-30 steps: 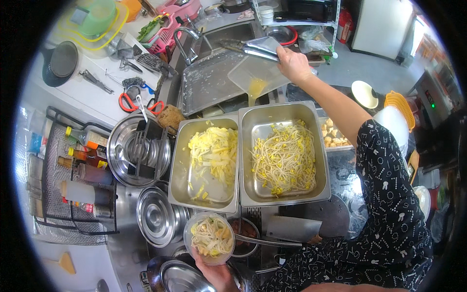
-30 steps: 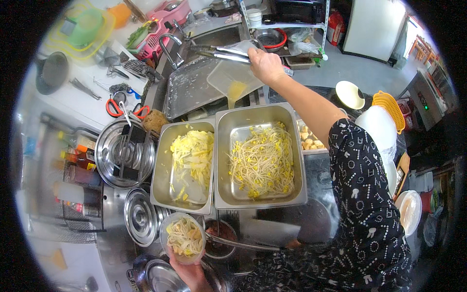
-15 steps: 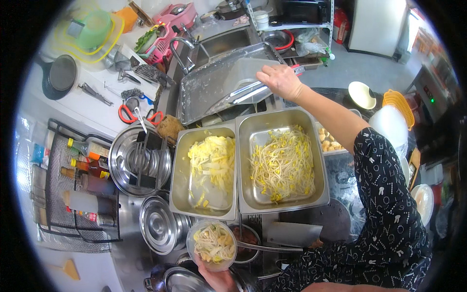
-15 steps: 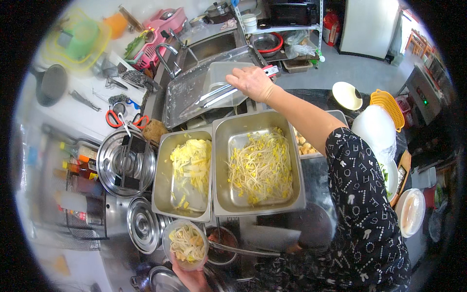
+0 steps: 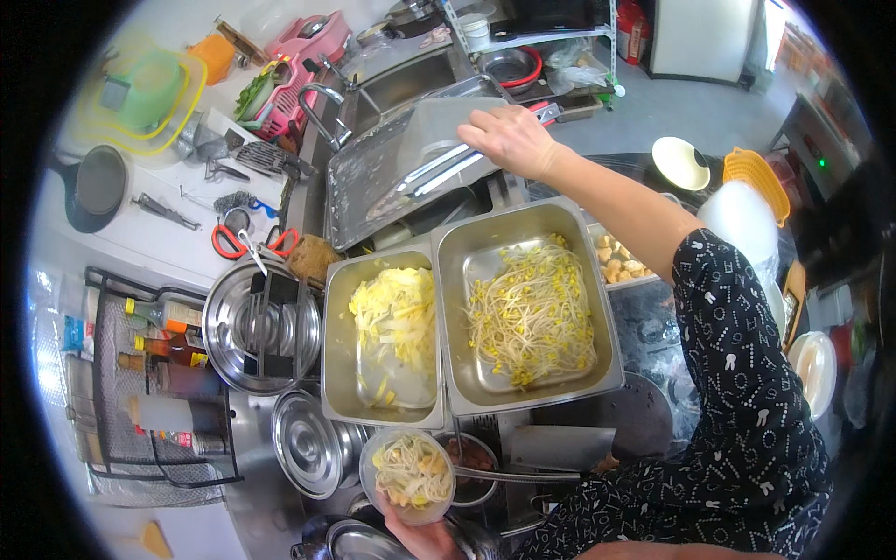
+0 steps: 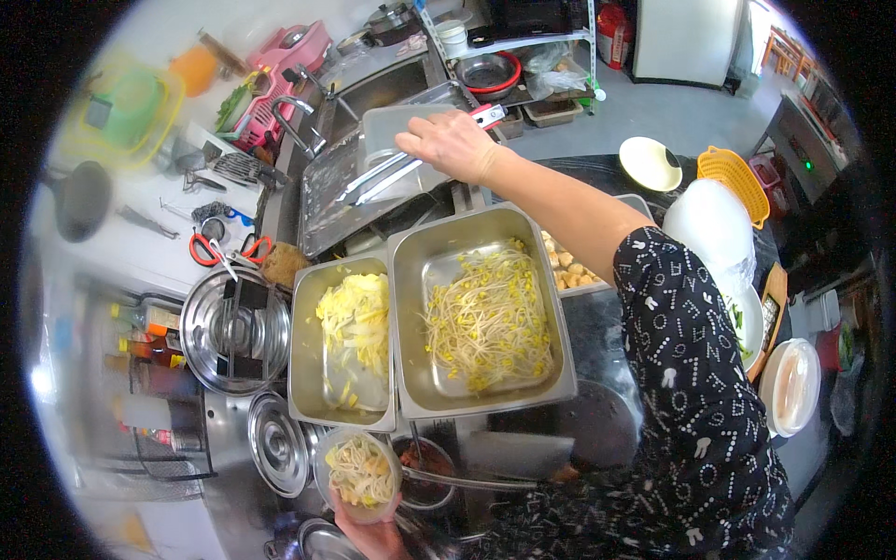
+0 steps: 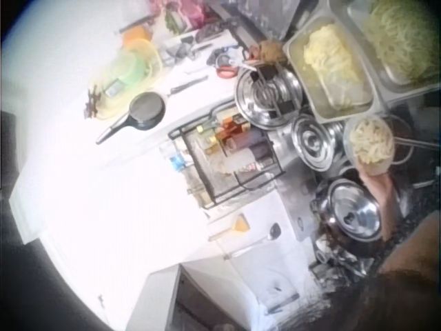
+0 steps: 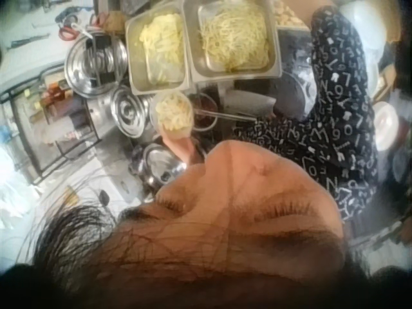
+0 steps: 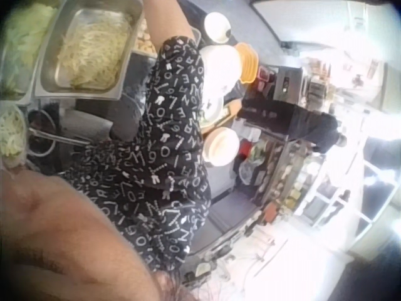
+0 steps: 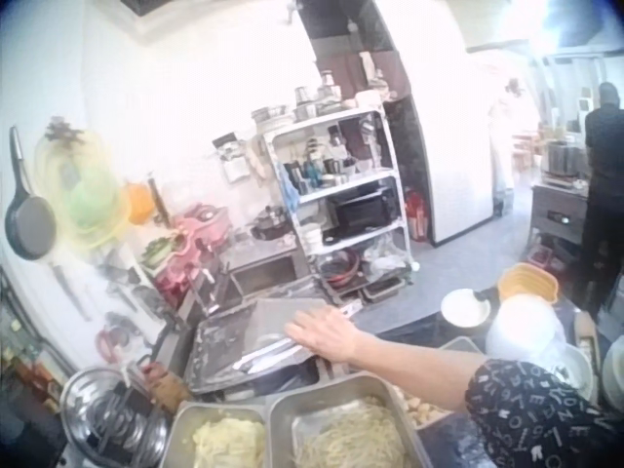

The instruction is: The person assembles a noodle bowl by adding noodles, bean sprouts, egg, and greens into a plastic container, then ladles broth and meat over the top. The container is sealed and placed on a counter.

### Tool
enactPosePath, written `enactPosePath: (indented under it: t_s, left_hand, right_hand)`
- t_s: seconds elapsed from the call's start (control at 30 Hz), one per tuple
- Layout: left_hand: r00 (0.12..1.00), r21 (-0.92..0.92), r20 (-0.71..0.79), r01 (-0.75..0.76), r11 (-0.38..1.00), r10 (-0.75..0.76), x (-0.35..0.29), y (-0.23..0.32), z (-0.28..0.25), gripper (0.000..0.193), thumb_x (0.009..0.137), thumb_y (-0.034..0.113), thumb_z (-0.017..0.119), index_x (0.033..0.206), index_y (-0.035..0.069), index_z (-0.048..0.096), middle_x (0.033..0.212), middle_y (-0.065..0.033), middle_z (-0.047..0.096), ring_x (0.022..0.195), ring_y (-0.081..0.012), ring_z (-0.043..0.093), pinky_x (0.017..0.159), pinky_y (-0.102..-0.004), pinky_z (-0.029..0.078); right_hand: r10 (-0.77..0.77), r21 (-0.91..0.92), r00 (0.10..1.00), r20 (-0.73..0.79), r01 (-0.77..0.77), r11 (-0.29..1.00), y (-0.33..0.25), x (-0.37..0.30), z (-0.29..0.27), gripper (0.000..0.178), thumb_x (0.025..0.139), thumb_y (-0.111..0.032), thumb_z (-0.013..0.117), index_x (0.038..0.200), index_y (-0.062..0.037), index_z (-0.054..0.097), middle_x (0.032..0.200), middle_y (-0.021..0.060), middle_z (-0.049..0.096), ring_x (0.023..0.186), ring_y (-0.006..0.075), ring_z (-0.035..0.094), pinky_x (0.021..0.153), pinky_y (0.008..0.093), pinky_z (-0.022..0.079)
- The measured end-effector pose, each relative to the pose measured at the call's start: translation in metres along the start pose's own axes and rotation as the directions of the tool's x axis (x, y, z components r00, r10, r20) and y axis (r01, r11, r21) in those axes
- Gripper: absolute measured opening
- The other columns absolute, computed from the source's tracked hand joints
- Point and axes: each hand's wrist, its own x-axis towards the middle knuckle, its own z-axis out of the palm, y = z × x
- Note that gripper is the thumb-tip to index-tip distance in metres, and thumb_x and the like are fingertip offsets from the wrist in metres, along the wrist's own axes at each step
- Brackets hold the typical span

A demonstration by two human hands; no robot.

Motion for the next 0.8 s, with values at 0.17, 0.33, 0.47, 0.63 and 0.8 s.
enactPosePath:
  t_s: [0.17,0.33,0.47,0.63,0.8]
  left_hand:
    - [0.977,0.064,0.156,-0.155,0.986,0.144,-0.003,-0.010,-0.014,0.057,0.099,0.039,0.043,0.147,0.008,0.036,0.145,-0.0156,0.045,0.127,-0.0328,0.052,0.088,-0.0473,0.057]
    - [0.963,-0.023,0.254,-0.092,0.995,0.095,-0.010,-0.013,-0.012,0.056,0.097,0.032,0.046,0.148,0.009,0.036,0.143,-0.0168,0.045,0.126,-0.0351,0.052,0.081,-0.0456,0.062]
    - [0.926,0.071,0.378,-0.050,0.996,0.019,-0.010,-0.006,0.002,0.057,0.097,0.039,0.046,0.144,0.009,0.040,0.142,-0.0154,0.047,0.123,-0.0335,0.055,0.073,-0.0432,0.062]
    - [0.826,0.048,0.563,-0.007,0.999,-0.021,-0.034,-0.017,0.029,0.057,0.101,0.039,0.040,0.144,0.002,0.039,0.134,-0.0170,0.053,0.113,-0.0324,0.062,0.070,-0.0379,0.061]
    - [0.714,0.355,0.688,-0.484,0.800,0.127,-0.061,-0.044,0.057,0.056,0.100,0.035,0.046,0.144,0.003,0.039,0.145,-0.0155,0.045,0.126,-0.0309,0.052,0.088,-0.0462,0.054]
  right_hand:
    - [0.478,0.046,0.879,-0.004,-0.477,0.878,0.024,-0.026,-0.009,0.018,0.073,-0.007,0.063,0.088,-0.0129,0.054,0.081,0.0093,0.063,0.071,0.0320,0.066,0.057,0.0444,0.052]
    - [0.854,-0.076,0.517,0.058,-0.851,0.520,0.086,-0.111,-0.117,0.038,0.070,-0.020,0.066,0.104,-0.0046,0.067,0.088,0.0266,0.067,0.087,0.0414,0.067,0.080,0.0481,0.053]
    - [0.848,0.009,0.476,0.235,-0.873,0.488,0.083,-0.184,-0.291,0.032,0.080,-0.016,0.065,0.108,-0.0012,0.065,0.082,0.0174,0.070,0.071,0.0239,0.070,0.068,0.0382,0.056]
    - [0.886,-0.169,0.320,0.336,-0.905,0.391,-0.017,-0.236,-0.395,0.032,0.074,-0.015,0.065,0.103,-0.0023,0.066,0.063,0.0124,0.063,0.057,0.0242,0.065,0.062,0.0369,0.054]
    - [0.872,-0.117,0.123,0.474,-0.973,0.201,-0.064,-0.300,-0.357,0.024,0.074,-0.015,0.064,0.090,0.0025,0.061,0.067,0.0211,0.063,0.069,0.0375,0.066,0.066,0.0463,0.051]
